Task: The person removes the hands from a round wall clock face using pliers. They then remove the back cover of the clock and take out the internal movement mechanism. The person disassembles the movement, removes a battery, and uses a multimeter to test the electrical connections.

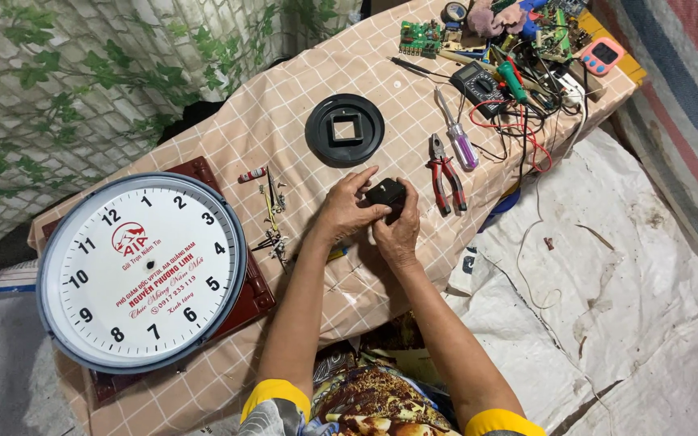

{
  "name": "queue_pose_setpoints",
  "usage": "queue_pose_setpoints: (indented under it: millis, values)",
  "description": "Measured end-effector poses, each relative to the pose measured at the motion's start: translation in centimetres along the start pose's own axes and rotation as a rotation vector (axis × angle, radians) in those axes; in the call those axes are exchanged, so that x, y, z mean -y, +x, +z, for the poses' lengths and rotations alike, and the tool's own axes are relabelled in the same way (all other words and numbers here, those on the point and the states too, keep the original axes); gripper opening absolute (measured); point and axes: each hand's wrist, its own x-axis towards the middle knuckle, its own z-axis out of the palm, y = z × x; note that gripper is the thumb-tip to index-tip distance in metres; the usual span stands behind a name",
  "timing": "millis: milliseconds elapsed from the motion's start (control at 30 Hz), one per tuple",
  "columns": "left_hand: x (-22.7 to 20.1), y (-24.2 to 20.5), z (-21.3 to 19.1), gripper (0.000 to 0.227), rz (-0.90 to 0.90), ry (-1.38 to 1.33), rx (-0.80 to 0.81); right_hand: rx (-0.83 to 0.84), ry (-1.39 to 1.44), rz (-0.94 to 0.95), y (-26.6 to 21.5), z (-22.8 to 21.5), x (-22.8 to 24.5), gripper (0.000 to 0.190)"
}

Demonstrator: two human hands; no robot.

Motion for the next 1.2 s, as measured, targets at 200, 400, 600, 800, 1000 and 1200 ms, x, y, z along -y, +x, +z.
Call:
queue_pose_setpoints:
  millis: [200, 400, 600, 800, 1000, 1200]
  values:
    - [-3.9, -0.5, -3.0, 0.072, -0.07, 0.272, 0.001, 0.019, 0.026, 0.054, -0.2, -0.2, -0.5, 0.074]
    - [-2.1, -3.9, -4.9, 0.039, -0.177, 0.644, 0.067, 0.034, 0.035, 0.026, -0.2, 0.3, -2.5, 0.073]
    - [0.6, -11.3, -2.6, 0.03, -0.183, 0.746, 0.148, 0.046, 0.01, -0.007, -0.2, 0.1, -2.4, 0.072]
    - [5.5, -13.0, -1.0, 0.02, -0.032, 0.827, -0.112, 0.043, 0.013, -0.024, -0.5, -0.1, -2.2, 0.073]
    - [4.0, -10.9, -3.6, 0.011, -0.186, 0.991, -0.295, 0.045, 0.052, -0.022, -0.5, -0.5, -1.5, 0.072]
    - [3.9, -8.1, -5.8, 0.009, -0.219, 1.005, -0.38, 0.066, 0.24, 0.03, -0.3, -1.6, -0.3, 0.073]
